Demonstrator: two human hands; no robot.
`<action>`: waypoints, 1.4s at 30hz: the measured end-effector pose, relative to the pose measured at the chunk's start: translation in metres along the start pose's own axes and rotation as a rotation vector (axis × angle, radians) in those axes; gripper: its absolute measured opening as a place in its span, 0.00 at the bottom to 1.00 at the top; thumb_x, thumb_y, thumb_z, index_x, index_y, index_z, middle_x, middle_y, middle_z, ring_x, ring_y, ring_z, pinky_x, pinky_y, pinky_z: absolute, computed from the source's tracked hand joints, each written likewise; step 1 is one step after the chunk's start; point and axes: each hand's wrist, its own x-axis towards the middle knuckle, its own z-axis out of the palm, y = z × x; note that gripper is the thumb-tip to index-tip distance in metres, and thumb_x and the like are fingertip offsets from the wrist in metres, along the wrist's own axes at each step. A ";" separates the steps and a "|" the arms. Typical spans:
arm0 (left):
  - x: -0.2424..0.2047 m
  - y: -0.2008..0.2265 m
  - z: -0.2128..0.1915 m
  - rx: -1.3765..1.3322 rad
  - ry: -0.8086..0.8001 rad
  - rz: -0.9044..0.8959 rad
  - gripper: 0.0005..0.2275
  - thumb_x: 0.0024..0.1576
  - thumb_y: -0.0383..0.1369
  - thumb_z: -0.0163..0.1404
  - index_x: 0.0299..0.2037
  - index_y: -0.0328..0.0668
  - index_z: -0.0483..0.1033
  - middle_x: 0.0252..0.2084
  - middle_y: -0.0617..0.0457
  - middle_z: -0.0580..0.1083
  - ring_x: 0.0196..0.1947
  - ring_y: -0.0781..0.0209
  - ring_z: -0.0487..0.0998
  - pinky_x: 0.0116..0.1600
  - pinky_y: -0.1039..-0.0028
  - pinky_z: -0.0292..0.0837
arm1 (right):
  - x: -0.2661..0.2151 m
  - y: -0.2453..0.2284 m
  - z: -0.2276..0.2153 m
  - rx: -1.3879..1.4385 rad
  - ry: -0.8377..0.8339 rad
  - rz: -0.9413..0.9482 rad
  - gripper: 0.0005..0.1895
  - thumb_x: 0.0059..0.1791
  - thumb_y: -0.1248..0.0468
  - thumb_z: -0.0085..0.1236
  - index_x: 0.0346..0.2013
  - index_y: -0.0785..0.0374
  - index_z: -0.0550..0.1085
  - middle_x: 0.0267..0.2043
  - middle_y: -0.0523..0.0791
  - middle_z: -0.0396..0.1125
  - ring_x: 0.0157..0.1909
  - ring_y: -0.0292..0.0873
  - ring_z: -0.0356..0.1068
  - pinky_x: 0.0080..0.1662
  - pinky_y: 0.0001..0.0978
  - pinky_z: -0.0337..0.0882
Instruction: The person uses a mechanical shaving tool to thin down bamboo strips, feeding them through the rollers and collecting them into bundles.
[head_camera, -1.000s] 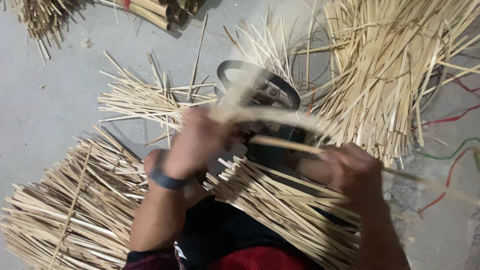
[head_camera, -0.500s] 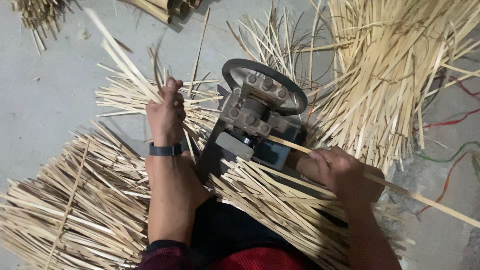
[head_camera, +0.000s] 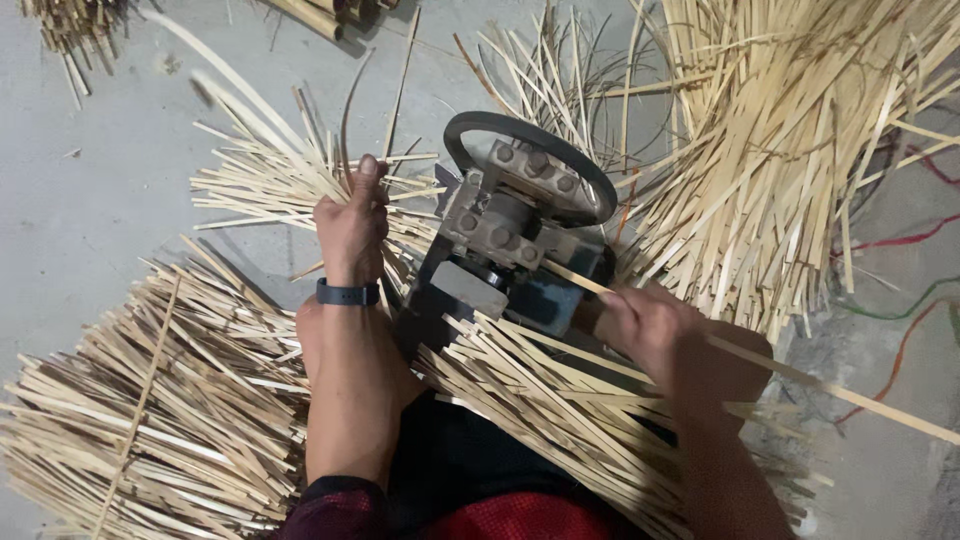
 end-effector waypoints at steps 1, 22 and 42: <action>0.001 -0.001 0.002 0.012 -0.002 -0.007 0.16 0.59 0.42 0.59 0.42 0.34 0.81 0.22 0.62 0.68 0.15 0.77 0.59 0.19 0.82 0.49 | 0.003 0.000 0.012 0.103 0.066 -0.017 0.15 0.61 0.54 0.54 0.39 0.58 0.82 0.25 0.45 0.72 0.19 0.34 0.66 0.21 0.26 0.68; 0.001 -0.003 -0.005 -0.002 0.021 -0.009 0.18 0.59 0.44 0.59 0.44 0.33 0.81 0.25 0.59 0.70 0.17 0.76 0.62 0.20 0.83 0.52 | -0.063 0.054 -0.029 0.488 -0.607 0.754 0.10 0.43 0.62 0.64 0.38 0.56 0.81 0.33 0.44 0.77 0.28 0.41 0.78 0.30 0.32 0.81; -0.013 0.004 0.006 0.113 -0.069 0.016 0.16 0.59 0.40 0.61 0.40 0.27 0.82 0.28 0.53 0.77 0.19 0.73 0.64 0.20 0.82 0.53 | 0.019 -0.030 -0.049 0.315 -0.164 0.284 0.11 0.53 0.60 0.59 0.46 0.61 0.82 0.28 0.48 0.76 0.22 0.38 0.73 0.26 0.33 0.71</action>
